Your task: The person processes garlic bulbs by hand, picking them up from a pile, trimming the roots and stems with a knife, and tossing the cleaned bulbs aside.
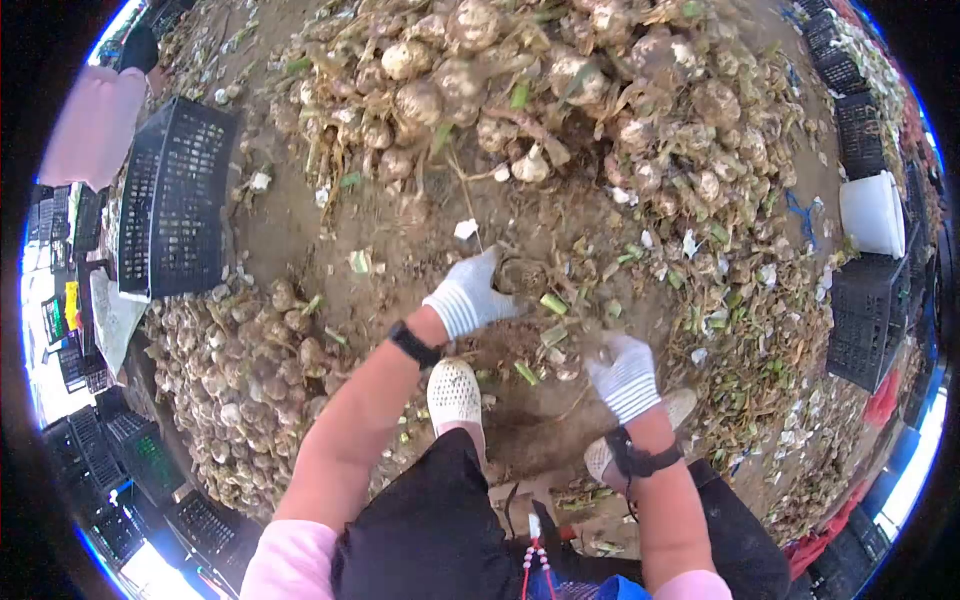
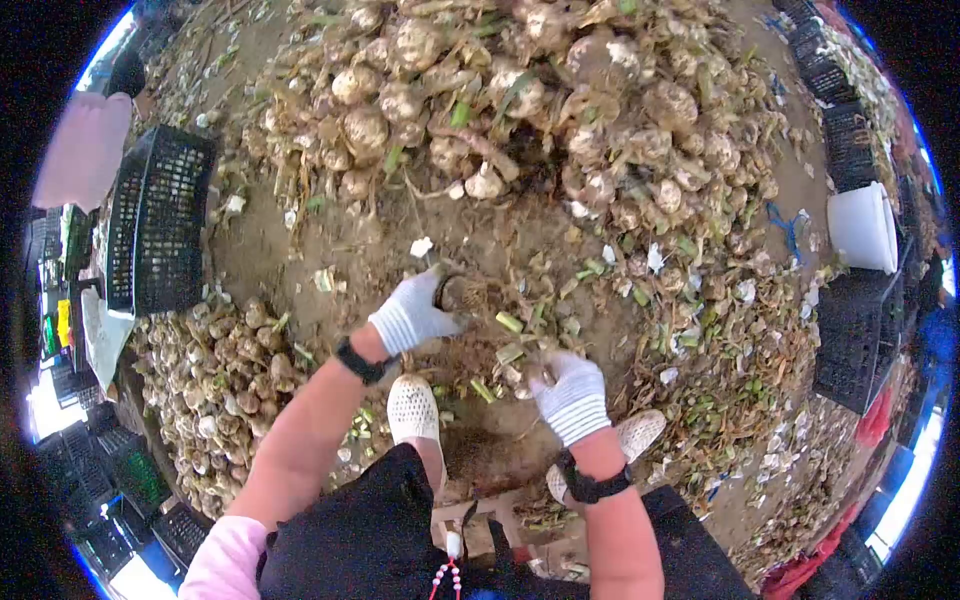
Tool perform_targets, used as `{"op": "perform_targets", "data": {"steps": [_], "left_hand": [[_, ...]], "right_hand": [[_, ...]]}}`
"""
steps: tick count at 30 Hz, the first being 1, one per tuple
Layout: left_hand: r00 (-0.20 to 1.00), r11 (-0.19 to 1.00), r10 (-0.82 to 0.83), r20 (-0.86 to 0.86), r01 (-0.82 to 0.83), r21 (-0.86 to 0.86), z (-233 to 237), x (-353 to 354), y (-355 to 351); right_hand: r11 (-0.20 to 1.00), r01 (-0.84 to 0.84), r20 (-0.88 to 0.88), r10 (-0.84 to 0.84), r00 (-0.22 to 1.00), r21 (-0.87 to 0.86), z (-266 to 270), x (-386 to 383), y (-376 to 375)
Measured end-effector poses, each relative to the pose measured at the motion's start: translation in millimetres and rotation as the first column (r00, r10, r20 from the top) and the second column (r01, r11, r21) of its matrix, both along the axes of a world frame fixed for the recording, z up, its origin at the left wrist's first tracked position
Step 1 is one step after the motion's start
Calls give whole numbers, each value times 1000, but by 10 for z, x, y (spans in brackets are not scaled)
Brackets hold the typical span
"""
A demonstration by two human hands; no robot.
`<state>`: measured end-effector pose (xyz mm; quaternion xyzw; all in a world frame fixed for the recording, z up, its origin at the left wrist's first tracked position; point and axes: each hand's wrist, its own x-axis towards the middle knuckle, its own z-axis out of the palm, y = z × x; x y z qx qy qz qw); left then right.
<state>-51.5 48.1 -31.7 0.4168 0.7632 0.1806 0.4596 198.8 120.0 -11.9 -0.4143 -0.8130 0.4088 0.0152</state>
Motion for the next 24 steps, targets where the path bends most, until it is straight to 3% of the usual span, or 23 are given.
{"op": "perform_targets", "data": {"steps": [1,2,3,6,7,8,9,11,12,13,14,17,20,21,22,23,24], "left_hand": [[982,964,145,121,-168,207,-213,87,-281],[954,925,190,231,-253,283,-8,161,-421],[867,896,264,424,-383,226,94,218,-494],[884,929,229,406,-323,179,204,316,-668],[346,799,473,810,-555,-230,102,373,-681],[-362,605,560,745,-435,-667,-20,405,-704],[-356,608,564,745,-430,-667,-200,403,-755],[-518,613,481,707,-377,-694,-269,366,-748],[-534,664,370,760,-421,-618,-305,421,-724],[-536,664,367,761,-422,-617,-105,404,-708],[-759,716,250,601,-273,-642,78,395,-725],[-904,817,46,424,-210,-537,154,405,-778],[-869,773,77,488,-257,-580,357,398,-786],[-506,718,241,828,-482,-503,478,427,-765],[-15,700,401,916,-639,-317,546,441,-751],[-14,701,401,916,-639,-317,466,409,-781],[-447,655,431,783,-442,-613,314,357,-837]], "right_hand": [[996,-73,102,68,992,51,106,-79,26],[985,-135,116,122,986,107,201,-152,41],[968,-191,129,171,977,163,274,-217,37],[920,-305,113,285,952,245,387,-392,-15],[896,-375,167,343,924,239,491,-480,-56],[868,-427,258,365,894,252,523,-578,-134],[838,-481,348,383,856,260,538,-642,-190],[825,-477,326,381,865,303,428,-644,-237],[820,-453,265,377,887,349,388,-644,-241],[814,-428,204,376,904,393,371,-648,-245],[810,-390,135,369,919,439,374,-654,-263],[811,-363,50,384,922,458,438,-712,-275],[804,-342,12,385,923,486,449,-739,-291],[805,-343,12,385,923,484,472,-743,-304],[809,-350,25,385,923,471,515,-748,-312],[813,-356,36,384,923,460,538,-754,-310],[815,-353,36,380,924,460,525,-756,-301]]}}
